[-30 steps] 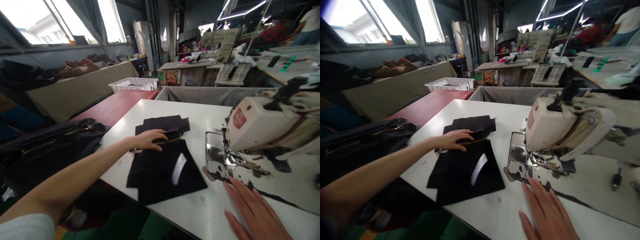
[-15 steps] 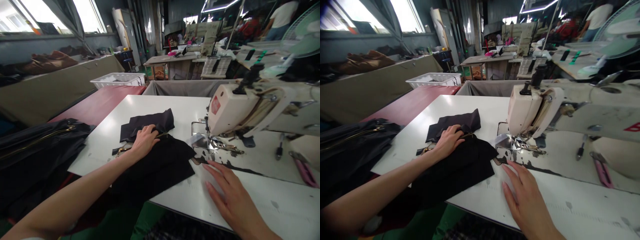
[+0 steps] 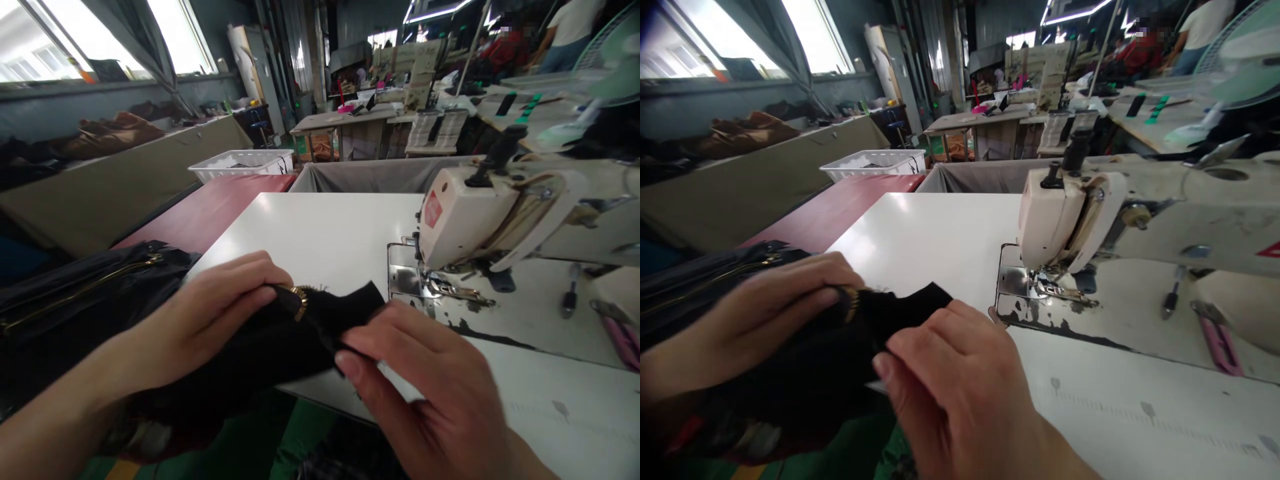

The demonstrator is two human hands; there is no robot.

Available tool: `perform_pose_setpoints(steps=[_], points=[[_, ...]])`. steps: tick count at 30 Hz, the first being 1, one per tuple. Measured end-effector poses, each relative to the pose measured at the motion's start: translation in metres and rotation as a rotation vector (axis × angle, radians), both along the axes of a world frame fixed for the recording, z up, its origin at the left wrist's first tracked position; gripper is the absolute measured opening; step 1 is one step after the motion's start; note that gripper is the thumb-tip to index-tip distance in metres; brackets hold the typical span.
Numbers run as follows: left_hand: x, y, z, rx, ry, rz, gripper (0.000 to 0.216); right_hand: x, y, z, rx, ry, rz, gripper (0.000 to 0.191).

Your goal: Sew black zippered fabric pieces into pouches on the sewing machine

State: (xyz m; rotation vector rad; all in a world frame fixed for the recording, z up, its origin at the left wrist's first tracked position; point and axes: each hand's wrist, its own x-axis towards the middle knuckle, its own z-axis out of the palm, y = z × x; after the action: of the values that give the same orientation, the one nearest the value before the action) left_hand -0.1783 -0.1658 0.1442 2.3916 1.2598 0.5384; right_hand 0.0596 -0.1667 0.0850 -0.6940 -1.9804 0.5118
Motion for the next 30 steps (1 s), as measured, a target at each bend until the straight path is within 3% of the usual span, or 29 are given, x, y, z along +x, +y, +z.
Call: perform_pose_setpoints(steps=[2, 4, 6, 8, 11, 13, 18, 22, 30], points=[[-0.001, 0.003, 0.02, -0.062, 0.007, -0.109, 0.016, 0.002, -0.007, 0.006, 0.009, 0.078, -0.146, 0.005], [0.002, 0.014, 0.017, -0.155, 0.026, -0.175, 0.016, 0.003, -0.004, -0.005, -0.121, 0.136, -0.233, 0.006], [0.007, 0.03, -0.004, -0.239, 0.021, -0.201, 0.017, 0.004, 0.002, -0.024, -0.365, 0.205, -0.186, 0.017], [0.017, 0.043, -0.03, -0.295, -0.025, -0.2, 0.017, 0.006, 0.007, -0.041, -0.489, 0.243, -0.149, 0.019], [0.038, 0.051, -0.058, -0.343, -0.093, -0.191, 0.018, 0.012, 0.009, -0.053, -0.438, 0.239, -0.195, 0.014], [0.053, 0.051, -0.064, -0.328, -0.11, -0.174, 0.019, 0.018, 0.009, -0.054, -0.393, 0.221, -0.237, 0.012], [0.073, 0.051, -0.059, -0.262, -0.109, -0.161, 0.016, 0.032, 0.009, -0.055, -0.344, 0.223, -0.367, 0.007], [0.077, 0.048, -0.057, -0.222, -0.127, -0.137, 0.009, 0.037, 0.01, -0.052, -0.325, 0.21, -0.339, 0.004], [0.087, 0.041, -0.057, -0.178, -0.066, -0.03, 0.013, 0.033, 0.016, -0.046, -0.544, 0.269, -0.254, 0.012]])
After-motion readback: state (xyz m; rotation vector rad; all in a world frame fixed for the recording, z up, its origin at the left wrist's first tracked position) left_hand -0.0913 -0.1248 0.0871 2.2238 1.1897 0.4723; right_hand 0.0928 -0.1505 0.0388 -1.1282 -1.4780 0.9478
